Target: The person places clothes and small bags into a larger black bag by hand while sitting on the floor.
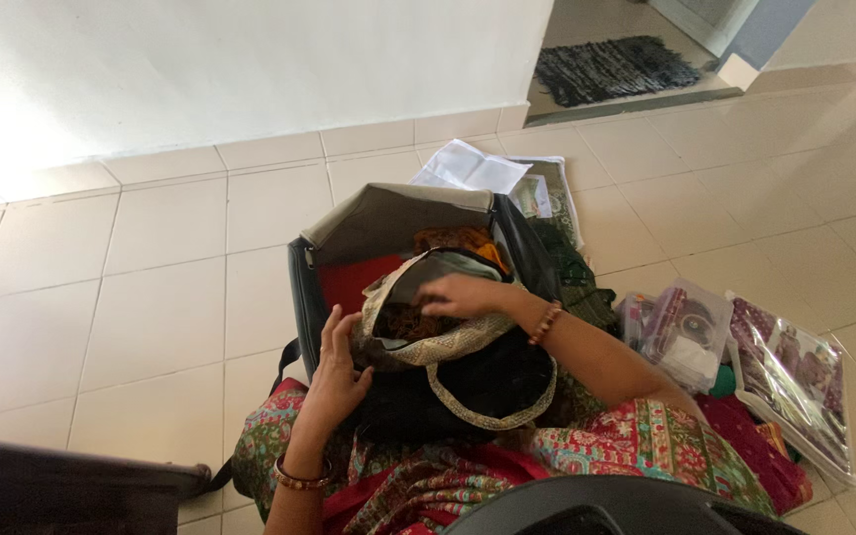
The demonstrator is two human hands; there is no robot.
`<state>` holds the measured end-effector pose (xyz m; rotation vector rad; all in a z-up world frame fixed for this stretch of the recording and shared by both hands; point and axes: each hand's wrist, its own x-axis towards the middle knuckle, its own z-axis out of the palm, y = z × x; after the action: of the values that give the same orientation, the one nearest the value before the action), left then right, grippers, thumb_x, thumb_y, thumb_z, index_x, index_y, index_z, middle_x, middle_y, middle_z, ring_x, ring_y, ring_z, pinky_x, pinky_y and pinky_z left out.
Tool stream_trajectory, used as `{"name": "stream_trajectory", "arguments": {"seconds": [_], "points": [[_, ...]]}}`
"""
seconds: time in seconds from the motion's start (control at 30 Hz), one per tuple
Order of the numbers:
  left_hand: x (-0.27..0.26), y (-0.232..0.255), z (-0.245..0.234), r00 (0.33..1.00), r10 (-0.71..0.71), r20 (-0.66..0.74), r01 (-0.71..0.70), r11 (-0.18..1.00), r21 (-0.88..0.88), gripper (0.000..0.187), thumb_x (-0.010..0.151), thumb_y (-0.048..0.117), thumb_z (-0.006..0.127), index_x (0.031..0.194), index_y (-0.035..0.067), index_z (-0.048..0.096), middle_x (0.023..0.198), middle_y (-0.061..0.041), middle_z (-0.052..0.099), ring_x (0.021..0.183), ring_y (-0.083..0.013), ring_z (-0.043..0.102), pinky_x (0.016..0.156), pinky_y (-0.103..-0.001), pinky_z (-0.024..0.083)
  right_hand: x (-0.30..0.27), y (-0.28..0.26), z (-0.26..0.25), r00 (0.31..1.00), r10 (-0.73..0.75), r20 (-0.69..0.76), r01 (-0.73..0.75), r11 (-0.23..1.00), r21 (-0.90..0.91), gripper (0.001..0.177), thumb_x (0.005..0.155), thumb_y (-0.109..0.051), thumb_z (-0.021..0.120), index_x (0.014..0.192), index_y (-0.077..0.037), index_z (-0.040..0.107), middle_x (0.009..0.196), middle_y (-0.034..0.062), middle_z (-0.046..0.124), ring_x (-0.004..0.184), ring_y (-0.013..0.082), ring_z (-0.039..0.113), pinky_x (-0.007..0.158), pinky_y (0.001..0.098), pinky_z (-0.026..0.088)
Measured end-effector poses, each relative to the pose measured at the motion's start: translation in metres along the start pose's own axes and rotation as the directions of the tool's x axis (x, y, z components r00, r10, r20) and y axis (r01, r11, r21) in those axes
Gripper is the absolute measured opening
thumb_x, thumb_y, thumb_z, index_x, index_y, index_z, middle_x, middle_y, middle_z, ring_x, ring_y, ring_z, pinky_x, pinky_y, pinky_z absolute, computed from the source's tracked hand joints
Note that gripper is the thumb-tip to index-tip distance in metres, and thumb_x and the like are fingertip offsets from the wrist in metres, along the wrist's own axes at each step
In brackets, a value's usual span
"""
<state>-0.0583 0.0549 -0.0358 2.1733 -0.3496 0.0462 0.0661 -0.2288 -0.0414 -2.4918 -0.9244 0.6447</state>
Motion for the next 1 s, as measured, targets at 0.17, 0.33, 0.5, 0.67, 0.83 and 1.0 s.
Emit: {"name": "stream_trajectory", "arguments": {"seconds": [0.17,0.33,0.5,0.67,0.83,1.0], "points": [[0.001,-0.013,0.023,0.994,-0.061,-0.094,0.083,0.963,0.255,0.065,0.084,0.011,0.076,0.14,0.012,0.044,0.158,-0.012,0.04,0.129,-0.0341,0.057,0.097,-0.043,0.056,-0.028,-0.004,-0.014,0.906,-0.053,-0.42,0.125,0.981,0.147,0.032,0.101,-0.031,0.059,0.119,-0.006,0.069,0.115,0.0081,0.072,0.104,0.0213,0.071,0.091,0.0367,0.058],[0.007,-0.008,0.048,0.968,0.042,-0.247,0.061,0.916,0.396,0.057,0.082,0.014,0.076,0.134,0.007,0.053,0.138,-0.01,0.059,0.118,-0.0298,0.064,0.083,-0.04,0.058,-0.046,-0.016,-0.009,0.895,-0.041,-0.445,0.105,0.987,0.122,0.029,0.1,-0.029,0.06,0.115,-0.007,0.07,0.11,0.0076,0.072,0.094,0.0209,0.07,0.085,0.0376,0.058],[0.006,-0.009,0.057,0.969,0.029,-0.246,0.083,0.897,0.434,0.029,0.093,0.012,0.069,0.121,0.012,0.065,0.112,-0.005,0.07,0.102,-0.0239,0.07,0.079,-0.038,0.059,-0.031,-0.009,0.023,0.891,-0.111,-0.44,0.153,0.986,0.06,0.031,0.103,-0.031,0.06,0.117,-0.007,0.072,0.112,0.0076,0.072,0.098,0.0222,0.071,0.089,0.0368,0.058],[0.001,-0.017,0.056,0.955,0.042,-0.293,0.087,0.906,0.413,0.022,0.091,0.009,0.067,0.113,0.013,0.07,0.106,-0.004,0.073,0.098,-0.0226,0.072,0.081,-0.037,0.06,-0.028,-0.061,0.082,0.982,-0.082,-0.168,0.119,0.968,0.221,0.05,0.106,-0.037,0.055,0.147,-0.009,0.053,0.122,0.0144,0.062,0.107,0.0271,0.065,0.095,0.0389,0.054],[-0.009,-0.013,0.035,0.966,0.032,-0.255,0.099,0.868,0.487,0.025,0.091,0.011,0.067,0.115,0.015,0.071,0.111,-0.002,0.073,0.104,-0.0249,0.071,0.083,-0.041,0.059,-0.047,-0.064,0.077,0.826,-0.275,-0.491,0.268,0.96,-0.088,0.034,0.105,-0.029,0.057,0.133,-0.01,0.065,0.122,0.0123,0.066,0.111,0.0299,0.066,0.097,0.0423,0.053],[0.001,0.026,0.022,0.972,0.134,-0.193,-0.037,0.898,0.438,0.053,0.084,0.01,0.067,0.136,0.014,0.06,0.137,-0.008,0.06,0.113,-0.0309,0.066,0.081,-0.042,0.059,-0.083,0.017,0.054,0.503,-0.138,-0.853,0.026,0.989,-0.144,0.024,0.11,-0.021,0.051,0.127,-0.01,0.064,0.129,0.0101,0.066,0.112,0.0263,0.065,0.095,0.04,0.057]]}}
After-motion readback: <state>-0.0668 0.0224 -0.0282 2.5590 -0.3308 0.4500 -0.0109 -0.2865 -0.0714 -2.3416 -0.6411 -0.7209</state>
